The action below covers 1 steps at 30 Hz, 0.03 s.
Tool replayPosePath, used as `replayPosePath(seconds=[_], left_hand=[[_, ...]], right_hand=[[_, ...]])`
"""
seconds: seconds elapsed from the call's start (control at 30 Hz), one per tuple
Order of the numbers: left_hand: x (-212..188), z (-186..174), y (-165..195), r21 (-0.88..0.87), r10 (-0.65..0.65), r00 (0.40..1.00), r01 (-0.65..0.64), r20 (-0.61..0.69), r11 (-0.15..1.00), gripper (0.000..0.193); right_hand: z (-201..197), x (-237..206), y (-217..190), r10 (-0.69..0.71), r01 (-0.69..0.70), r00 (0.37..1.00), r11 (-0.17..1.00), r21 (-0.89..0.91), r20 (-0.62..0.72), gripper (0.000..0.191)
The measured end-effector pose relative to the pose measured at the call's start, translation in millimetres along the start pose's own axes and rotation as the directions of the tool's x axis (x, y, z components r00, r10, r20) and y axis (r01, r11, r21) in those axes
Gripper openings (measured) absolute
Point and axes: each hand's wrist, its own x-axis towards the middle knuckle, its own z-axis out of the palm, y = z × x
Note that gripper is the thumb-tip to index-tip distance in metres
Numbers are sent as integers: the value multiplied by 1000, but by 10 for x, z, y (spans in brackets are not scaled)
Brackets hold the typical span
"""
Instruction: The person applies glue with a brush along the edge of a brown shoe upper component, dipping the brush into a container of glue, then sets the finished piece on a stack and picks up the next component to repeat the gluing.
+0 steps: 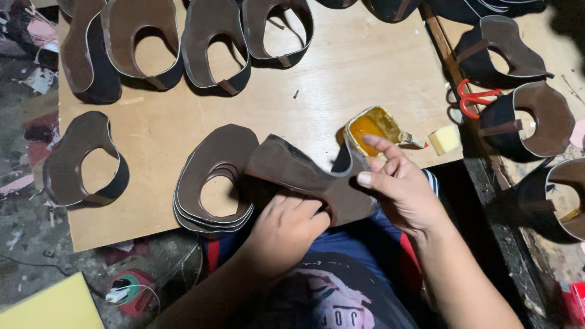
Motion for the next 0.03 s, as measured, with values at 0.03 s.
replayPosePath(seconds=[0.03], left_hand=[[-27, 68, -39, 76, -85, 986, 75, 140, 994, 18]], right_hand=[[34, -2, -18, -60, 60, 998, 998, -30, 21, 91]])
